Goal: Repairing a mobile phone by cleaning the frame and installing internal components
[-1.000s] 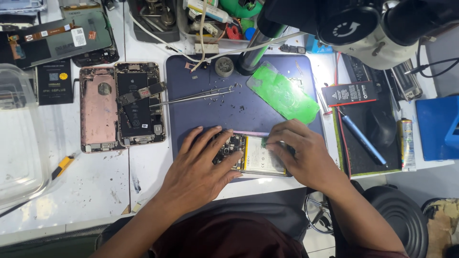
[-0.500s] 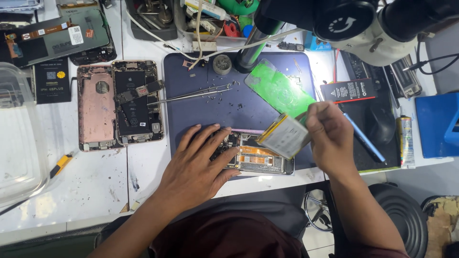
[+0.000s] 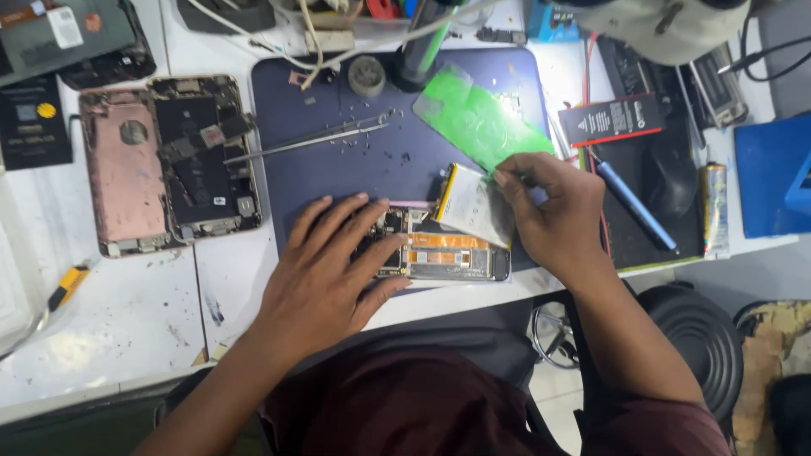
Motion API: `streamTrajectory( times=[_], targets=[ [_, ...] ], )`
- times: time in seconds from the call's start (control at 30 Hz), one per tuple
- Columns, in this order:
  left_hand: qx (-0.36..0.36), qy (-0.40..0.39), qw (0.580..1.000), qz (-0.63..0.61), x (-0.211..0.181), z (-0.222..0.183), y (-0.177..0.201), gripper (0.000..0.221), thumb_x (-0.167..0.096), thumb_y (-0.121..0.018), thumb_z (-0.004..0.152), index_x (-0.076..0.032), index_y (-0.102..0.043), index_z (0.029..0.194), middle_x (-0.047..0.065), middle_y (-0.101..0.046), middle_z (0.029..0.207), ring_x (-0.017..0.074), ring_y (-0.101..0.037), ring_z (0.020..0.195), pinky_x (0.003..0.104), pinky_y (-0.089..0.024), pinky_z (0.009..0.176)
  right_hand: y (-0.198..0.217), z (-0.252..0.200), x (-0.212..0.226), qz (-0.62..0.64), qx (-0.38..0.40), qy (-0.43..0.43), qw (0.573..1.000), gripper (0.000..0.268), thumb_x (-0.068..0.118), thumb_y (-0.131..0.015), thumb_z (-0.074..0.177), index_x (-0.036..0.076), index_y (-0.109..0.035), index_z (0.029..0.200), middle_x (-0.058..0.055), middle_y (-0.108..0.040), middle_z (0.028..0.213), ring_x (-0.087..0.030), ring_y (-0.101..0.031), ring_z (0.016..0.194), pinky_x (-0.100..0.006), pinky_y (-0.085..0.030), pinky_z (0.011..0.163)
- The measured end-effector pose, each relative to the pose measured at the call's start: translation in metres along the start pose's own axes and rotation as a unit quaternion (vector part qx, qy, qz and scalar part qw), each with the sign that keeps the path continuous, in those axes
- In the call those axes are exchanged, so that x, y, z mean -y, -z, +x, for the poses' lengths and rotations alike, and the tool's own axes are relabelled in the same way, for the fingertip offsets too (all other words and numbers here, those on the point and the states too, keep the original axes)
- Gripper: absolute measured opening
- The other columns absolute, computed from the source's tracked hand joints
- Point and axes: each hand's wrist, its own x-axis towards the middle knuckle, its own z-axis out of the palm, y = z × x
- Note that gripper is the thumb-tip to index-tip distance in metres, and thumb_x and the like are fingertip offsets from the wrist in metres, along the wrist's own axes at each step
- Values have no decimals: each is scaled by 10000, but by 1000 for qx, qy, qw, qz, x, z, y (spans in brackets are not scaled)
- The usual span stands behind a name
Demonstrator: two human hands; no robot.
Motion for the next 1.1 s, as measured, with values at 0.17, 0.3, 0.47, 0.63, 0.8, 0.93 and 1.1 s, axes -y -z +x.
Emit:
streamTrajectory(
  times=[0.17,0.3,0.47,0.63,0.8,0.93,1.1],
  targets=[
    [8,5,1000,2,0,-1,-1,389,-459,-658,1008,-146,-683,1239,136,-605,1443,335,-542,1358,494,-338,1171,43,-12,55,3,61,52,997,58,106,-718,974,72,-698,931,-57,-739,957,-210,-672,837,-335,-484,777],
    [10,6,1000,2,-1,-1,0,373,-452,-649,1010,-145,-672,1220,132,-598,1446,334,-544,1348,493,-340,1165,28,-63,73,145,463,112,867,171,196,-624,1040,91,-621,906,-67,-596,814,-304,-610,666,-414,-451,584],
    [-1,6,1000,-6,-1,-1,-1,363,-434,-674,1006,-135,-683,1212,145,-606,1442,338,-551,1350,502,-347,1167,-68,-133,10,-93,655,-166,731,373,181,-471,971,275,-492,1331,-93,-479,1324,-368,-487,1242,-549,-460,952],
    [-6,-6,1000,-6,-1,0,1,380,-431,-698,1003,-134,-689,1241,147,-601,1450,336,-543,1363,501,-350,1172,-87,-148,-3,-84,641,-220,730,475,264,-430,996,400,-373,1448,-45,-340,1483,-289,-349,1404,-514,-374,1088],
    [6,6,1000,-14,-1,-2,-1,397,-437,-673,993,-165,-669,1282,134,-590,1462,329,-531,1381,516,-365,1169,-102,-165,-14,-163,565,-47,807,295,204,-533,910,360,-503,1158,-6,-461,1161,-248,-461,1084,-445,-410,870],
    [-16,-11,1000,-20,0,-1,-1,399,-430,-675,984,-135,-683,1252,146,-603,1445,344,-561,1351,526,-395,1150,-114,-179,-21,-205,513,19,833,222,173,-584,867,338,-567,1014,12,-523,1000,-229,-518,924,-412,-428,761],
    [-24,-7,1000,-14,1,0,-3,397,-428,-691,957,-123,-676,1211,145,-615,1421,347,-576,1329,518,-402,1144,-108,-223,-37,-284,415,184,845,193,108,-685,782,292,-696,725,45,-648,679,-194,-633,604,-346,-468,544]
  ],
)
